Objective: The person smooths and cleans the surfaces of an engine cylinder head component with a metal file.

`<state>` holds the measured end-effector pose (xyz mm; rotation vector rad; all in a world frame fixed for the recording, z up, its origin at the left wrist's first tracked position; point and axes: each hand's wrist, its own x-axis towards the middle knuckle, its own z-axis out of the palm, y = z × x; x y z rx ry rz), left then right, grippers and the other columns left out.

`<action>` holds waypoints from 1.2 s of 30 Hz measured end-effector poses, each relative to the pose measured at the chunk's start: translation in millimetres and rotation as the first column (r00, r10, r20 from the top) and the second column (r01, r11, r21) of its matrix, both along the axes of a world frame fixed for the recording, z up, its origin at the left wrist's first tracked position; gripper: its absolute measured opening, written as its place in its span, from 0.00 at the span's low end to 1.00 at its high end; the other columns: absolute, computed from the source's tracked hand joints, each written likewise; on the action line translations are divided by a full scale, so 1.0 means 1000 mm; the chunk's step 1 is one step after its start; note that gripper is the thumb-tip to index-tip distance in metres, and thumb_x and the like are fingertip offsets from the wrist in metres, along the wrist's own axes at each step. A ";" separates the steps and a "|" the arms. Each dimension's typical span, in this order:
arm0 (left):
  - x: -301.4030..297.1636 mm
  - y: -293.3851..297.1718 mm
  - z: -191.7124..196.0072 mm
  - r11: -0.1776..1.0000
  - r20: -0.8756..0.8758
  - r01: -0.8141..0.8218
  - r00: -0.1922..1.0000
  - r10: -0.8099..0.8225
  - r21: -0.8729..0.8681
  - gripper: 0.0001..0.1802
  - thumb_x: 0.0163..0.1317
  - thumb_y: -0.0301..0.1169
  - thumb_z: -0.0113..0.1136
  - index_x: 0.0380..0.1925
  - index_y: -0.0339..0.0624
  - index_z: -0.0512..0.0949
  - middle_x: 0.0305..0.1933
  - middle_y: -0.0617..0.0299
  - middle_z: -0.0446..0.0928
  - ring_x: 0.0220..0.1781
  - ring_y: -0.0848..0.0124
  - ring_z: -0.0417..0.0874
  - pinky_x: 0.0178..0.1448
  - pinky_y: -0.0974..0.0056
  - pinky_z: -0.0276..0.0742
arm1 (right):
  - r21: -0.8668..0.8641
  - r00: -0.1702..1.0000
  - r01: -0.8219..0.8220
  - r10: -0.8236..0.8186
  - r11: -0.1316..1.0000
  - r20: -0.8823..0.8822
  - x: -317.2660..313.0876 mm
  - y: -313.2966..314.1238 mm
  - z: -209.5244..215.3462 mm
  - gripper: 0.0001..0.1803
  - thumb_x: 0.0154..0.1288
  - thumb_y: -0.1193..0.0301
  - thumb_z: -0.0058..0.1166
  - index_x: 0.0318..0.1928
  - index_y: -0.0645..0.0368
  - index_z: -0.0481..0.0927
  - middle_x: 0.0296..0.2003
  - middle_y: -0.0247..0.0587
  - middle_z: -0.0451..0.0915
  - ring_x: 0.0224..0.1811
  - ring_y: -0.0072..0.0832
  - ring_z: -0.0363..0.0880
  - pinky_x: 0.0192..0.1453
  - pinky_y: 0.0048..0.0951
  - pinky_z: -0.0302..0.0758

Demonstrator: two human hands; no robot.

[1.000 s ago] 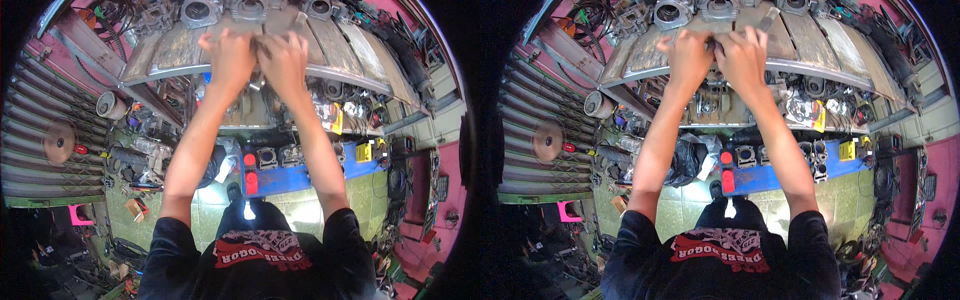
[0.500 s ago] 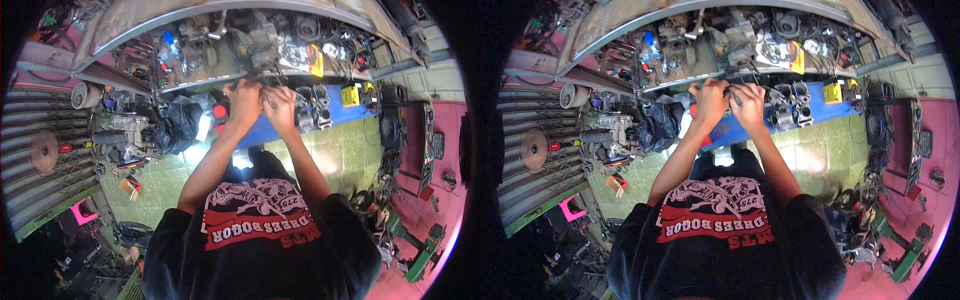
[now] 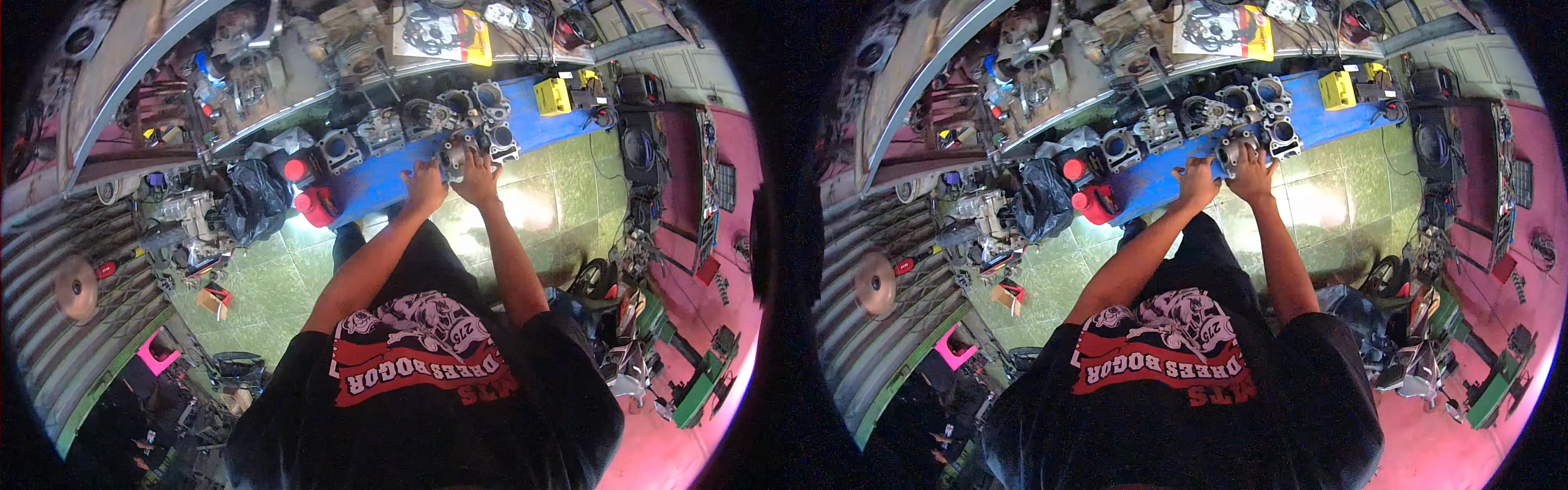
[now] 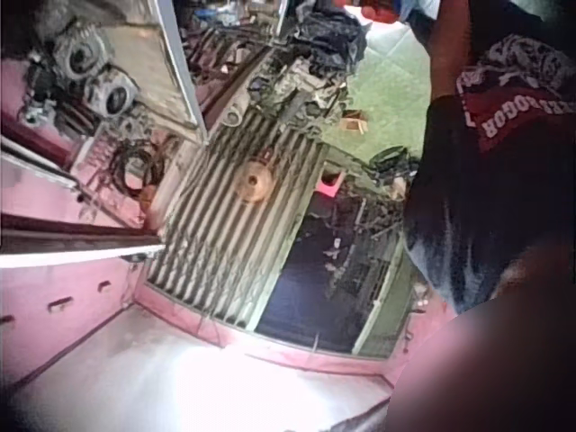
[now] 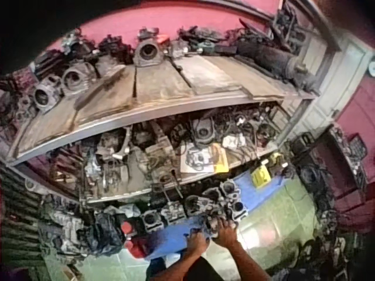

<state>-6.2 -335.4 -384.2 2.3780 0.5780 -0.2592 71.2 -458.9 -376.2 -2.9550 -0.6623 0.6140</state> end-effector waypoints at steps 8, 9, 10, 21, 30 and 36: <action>0.018 -0.057 -0.045 0.986 -0.126 -0.150 0.982 0.141 -0.069 0.40 0.48 0.38 0.76 0.62 0.40 0.71 0.63 0.52 0.75 0.70 0.54 0.68 0.61 0.33 0.63 | -0.049 0.992 -0.005 -0.001 0.999 -0.124 0.039 -0.049 -0.054 0.61 0.52 0.59 0.76 0.81 0.45 0.49 0.76 0.33 0.63 0.77 0.50 0.57 0.71 0.75 0.53; 0.020 -0.058 -0.051 0.981 -0.146 -0.177 0.975 0.166 -0.073 0.40 0.49 0.38 0.77 0.62 0.40 0.71 0.64 0.52 0.74 0.71 0.54 0.68 0.61 0.33 0.63 | -0.057 0.989 -0.028 0.019 0.998 -0.144 0.044 -0.051 -0.060 0.61 0.53 0.59 0.75 0.81 0.45 0.49 0.76 0.33 0.63 0.76 0.51 0.57 0.71 0.76 0.53; 0.022 -0.059 -0.057 0.976 -0.166 -0.205 0.968 0.191 -0.075 0.40 0.49 0.38 0.77 0.62 0.40 0.71 0.64 0.51 0.74 0.71 0.54 0.68 0.61 0.33 0.64 | -0.066 0.986 -0.051 0.040 0.997 -0.163 0.048 -0.053 -0.065 0.60 0.53 0.59 0.75 0.81 0.44 0.50 0.76 0.33 0.63 0.76 0.51 0.58 0.70 0.76 0.53; 0.032 -0.072 -0.095 0.956 -0.108 -0.286 0.955 0.277 -0.067 0.39 0.45 0.40 0.82 0.58 0.44 0.76 0.57 0.54 0.79 0.68 0.54 0.70 0.63 0.33 0.58 | 0.049 0.986 -0.048 0.055 0.998 -0.157 0.063 -0.072 -0.097 0.53 0.53 0.65 0.74 0.78 0.42 0.59 0.65 0.37 0.77 0.71 0.47 0.64 0.66 0.71 0.56; 0.022 -0.068 -0.102 0.946 -0.061 -0.299 0.954 0.294 -0.121 0.35 0.47 0.42 0.81 0.55 0.46 0.76 0.57 0.59 0.79 0.68 0.55 0.70 0.62 0.34 0.58 | 0.088 0.994 -0.082 0.088 0.993 -0.059 0.050 -0.066 -0.104 0.53 0.51 0.65 0.76 0.75 0.55 0.59 0.67 0.42 0.73 0.73 0.47 0.63 0.68 0.77 0.56; -0.004 -0.050 -0.108 0.964 -0.013 -0.259 0.966 0.258 -0.058 0.35 0.43 0.42 0.84 0.52 0.51 0.78 0.55 0.59 0.80 0.68 0.57 0.71 0.62 0.37 0.57 | 0.146 0.996 -0.011 0.024 0.989 -0.086 0.018 -0.052 -0.092 0.44 0.49 0.62 0.76 0.66 0.56 0.69 0.59 0.41 0.79 0.68 0.43 0.68 0.66 0.67 0.62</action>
